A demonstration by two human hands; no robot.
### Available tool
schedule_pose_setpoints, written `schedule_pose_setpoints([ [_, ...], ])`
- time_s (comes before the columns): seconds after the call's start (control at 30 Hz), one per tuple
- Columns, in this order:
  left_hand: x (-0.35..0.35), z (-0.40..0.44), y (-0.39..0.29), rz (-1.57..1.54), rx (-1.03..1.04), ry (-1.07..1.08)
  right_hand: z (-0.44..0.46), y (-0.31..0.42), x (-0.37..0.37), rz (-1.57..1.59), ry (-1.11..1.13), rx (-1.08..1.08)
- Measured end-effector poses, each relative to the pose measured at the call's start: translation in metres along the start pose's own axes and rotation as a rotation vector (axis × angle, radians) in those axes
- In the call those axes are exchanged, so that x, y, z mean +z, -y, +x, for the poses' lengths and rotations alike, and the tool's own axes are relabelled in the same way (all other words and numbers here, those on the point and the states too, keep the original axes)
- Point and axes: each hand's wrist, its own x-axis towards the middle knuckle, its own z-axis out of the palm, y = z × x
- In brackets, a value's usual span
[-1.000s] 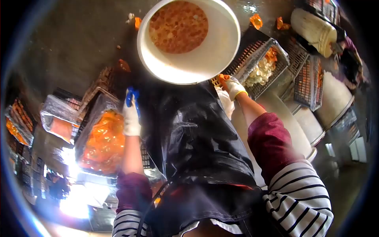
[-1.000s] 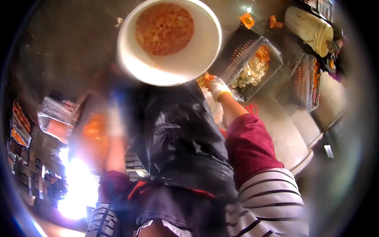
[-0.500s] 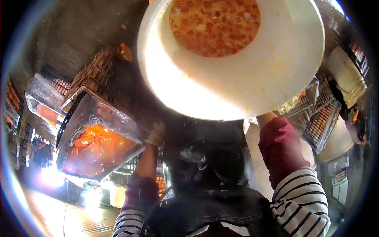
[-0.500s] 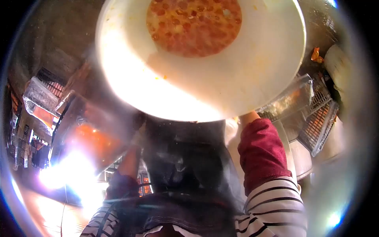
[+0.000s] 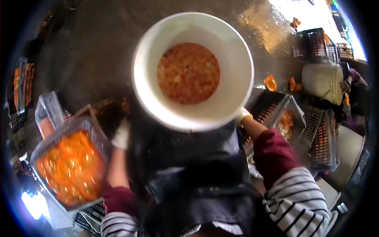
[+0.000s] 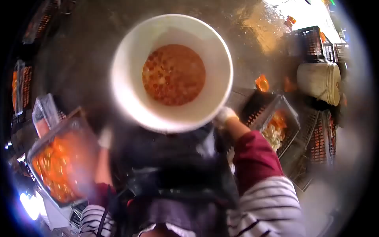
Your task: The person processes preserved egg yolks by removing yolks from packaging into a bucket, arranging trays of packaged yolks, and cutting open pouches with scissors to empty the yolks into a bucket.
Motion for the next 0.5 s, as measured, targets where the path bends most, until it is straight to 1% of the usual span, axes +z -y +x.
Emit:
schedule_pose_setpoints([
  [0.03, -0.005, -0.020, -0.005, 0.019, 0.024, -0.012, -0.011, -0.006, 0.005, 0.073, -0.052, -0.014],
  [0.07, -0.008, -0.040, -0.011, 0.027, 0.035, -0.053, -0.018, -0.014, 0.004, 0.169, -0.169, -0.042],
  [0.1, -0.017, -0.067, -0.017, 0.037, 0.049, -0.109, -0.020, -0.018, 0.012, 0.430, -0.423, -0.064],
  [0.13, -0.029, -0.101, -0.034, 0.001, 0.031, -0.150, -0.044, -0.010, 0.002, -0.019, -0.493, -0.094],
  [0.17, -0.041, -0.150, -0.048, -0.128, -0.041, -0.189, -0.057, -0.020, 0.015, -0.066, -0.462, -0.227],
  [0.2, -0.052, -0.176, -0.079, -0.256, -0.092, -0.220, -0.069, -0.030, 0.028, -0.108, -0.429, -0.362],
  [0.23, -0.057, -0.191, -0.113, -0.400, -0.127, -0.263, -0.068, -0.040, 0.043, 0.681, -0.267, -0.114],
  [0.3, -0.053, -0.212, -0.162, -0.701, -0.221, -0.339, -0.093, -0.046, 0.055, 0.691, -0.319, -0.001],
  [0.33, -0.047, -0.226, -0.174, -0.462, -0.025, -0.396, -0.091, -0.047, 0.069, 0.772, -0.386, -0.017],
  [0.37, -0.044, -0.232, -0.181, -0.126, 0.131, -0.352, -0.094, -0.053, 0.079, 0.798, -0.308, 0.082],
  [0.4, -0.042, -0.238, -0.187, 0.267, 0.294, -0.374, -0.090, -0.041, 0.097, 0.787, -0.298, 0.109],
  [0.43, -0.039, -0.245, -0.194, 0.589, 0.455, -0.451, -0.092, -0.036, 0.097, 0.764, -0.282, 0.132],
  [0.5, -0.007, -0.230, -0.151, -0.404, 0.202, -0.383, -0.102, -0.025, 0.083, 0.284, -0.362, -0.022],
])
